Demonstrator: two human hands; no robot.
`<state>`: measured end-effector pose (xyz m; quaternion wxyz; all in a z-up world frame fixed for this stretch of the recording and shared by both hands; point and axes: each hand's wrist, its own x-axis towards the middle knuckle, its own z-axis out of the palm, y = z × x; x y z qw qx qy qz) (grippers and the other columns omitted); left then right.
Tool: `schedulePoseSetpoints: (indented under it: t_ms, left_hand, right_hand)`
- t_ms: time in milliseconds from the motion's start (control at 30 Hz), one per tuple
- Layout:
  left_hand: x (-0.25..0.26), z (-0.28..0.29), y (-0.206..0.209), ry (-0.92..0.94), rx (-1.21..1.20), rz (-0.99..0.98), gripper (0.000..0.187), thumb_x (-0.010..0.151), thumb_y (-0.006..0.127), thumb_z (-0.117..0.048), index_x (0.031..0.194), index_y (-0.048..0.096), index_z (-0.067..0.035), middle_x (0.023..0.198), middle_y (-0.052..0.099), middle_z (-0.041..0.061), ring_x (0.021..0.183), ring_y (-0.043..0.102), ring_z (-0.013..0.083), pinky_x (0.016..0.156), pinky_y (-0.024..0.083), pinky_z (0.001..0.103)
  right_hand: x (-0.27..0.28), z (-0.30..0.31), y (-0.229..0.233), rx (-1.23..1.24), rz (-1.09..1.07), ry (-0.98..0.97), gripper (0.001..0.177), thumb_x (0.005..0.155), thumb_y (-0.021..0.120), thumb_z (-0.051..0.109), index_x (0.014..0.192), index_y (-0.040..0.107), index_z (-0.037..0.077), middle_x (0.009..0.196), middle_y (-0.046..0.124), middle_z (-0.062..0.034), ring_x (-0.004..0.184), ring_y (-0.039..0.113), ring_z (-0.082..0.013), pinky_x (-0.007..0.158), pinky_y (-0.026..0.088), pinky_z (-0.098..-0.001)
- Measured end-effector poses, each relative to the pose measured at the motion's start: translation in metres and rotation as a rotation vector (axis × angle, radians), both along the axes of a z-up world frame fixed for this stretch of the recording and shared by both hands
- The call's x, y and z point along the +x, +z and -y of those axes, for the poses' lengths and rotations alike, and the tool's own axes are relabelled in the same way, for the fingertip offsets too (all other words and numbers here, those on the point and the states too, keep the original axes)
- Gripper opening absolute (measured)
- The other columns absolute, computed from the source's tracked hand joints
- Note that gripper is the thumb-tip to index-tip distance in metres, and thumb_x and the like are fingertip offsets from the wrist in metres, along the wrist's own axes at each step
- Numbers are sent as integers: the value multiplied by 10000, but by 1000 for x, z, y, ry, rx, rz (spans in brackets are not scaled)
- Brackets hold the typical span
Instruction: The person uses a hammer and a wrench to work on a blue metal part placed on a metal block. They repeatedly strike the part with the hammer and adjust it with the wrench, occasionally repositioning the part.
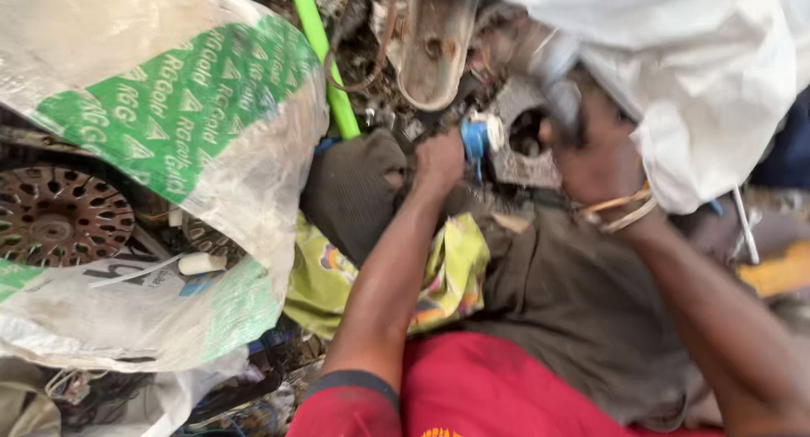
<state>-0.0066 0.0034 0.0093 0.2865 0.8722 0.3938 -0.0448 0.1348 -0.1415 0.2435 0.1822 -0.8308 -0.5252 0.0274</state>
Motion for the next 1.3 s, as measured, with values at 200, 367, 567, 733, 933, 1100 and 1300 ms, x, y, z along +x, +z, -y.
schedulePoseSetpoints:
  t_ms: [200, 367, 567, 733, 933, 1100, 1300]
  left_hand:
    - [8, 3, -7, 4, 31, 7, 195, 898, 570, -103, 1067, 660, -67, 943, 756, 199, 897, 746, 396, 772, 582, 519]
    - [-1, 8, 5, -16, 66, 50, 133, 939, 571, -84, 1039, 656, -69, 926, 760, 192, 893, 751, 386, 775, 587, 508]
    - [-9, 20, 3, 0, 7, 42, 180, 907, 592, -67, 1083, 631, -53, 967, 755, 220, 921, 738, 422, 796, 577, 550]
    - [7, -7, 14, 8, -312, 97, 528, 794, 694, -133, 1250, 482, 29, 1042, 713, 314, 1030, 684, 489, 902, 529, 541]
    - [5, -19, 26, 5, -622, 30, 1193, 626, 887, -296, 1441, 148, 164, 1179, 648, 353, 1124, 690, 415, 967, 554, 408]
    - [10, -9, 31, 85, -533, 12, 955, 807, 714, -555, 1458, 370, 53, 1253, 647, 328, 1194, 634, 446, 1028, 473, 481]
    - [12, -19, 33, 186, -498, 21, 806, 870, 627, -593, 1374, 493, 22, 1253, 653, 330, 1202, 622, 479, 1038, 459, 529]
  right_hand:
    - [13, 8, -14, 700, -346, -240, 181, 1092, 711, 132, 1109, 582, 5, 840, 648, -95, 677, 619, -239, 564, 484, -360]
    - [-8, 7, -34, -656, -155, -132, 296, 948, 693, 144, 1198, 569, 46, 932, 730, -203, 800, 704, -373, 845, 510, -540]
    - [7, 38, 6, 35, -174, -118, 372, 1049, 785, 243, 1228, 590, -17, 963, 682, -261, 843, 667, -450, 711, 525, -500]
    - [43, 25, 1, -2, -351, -216, 336, 1021, 805, 283, 1104, 633, 7, 896, 707, -138, 737, 683, -256, 662, 552, -397]
    - [88, 16, -88, -158, -1201, -643, 341, 929, 789, 294, 1095, 629, 42, 732, 638, -19, 547, 544, -128, 477, 486, -287]
    - [97, 27, -115, -527, -1013, -666, 429, 978, 727, 334, 1136, 583, -38, 743, 650, -106, 562, 603, -199, 538, 558, -337]
    - [62, 8, -142, -412, -85, -72, 342, 1101, 604, 335, 1177, 672, 9, 1000, 670, -188, 854, 663, -328, 759, 563, -473]
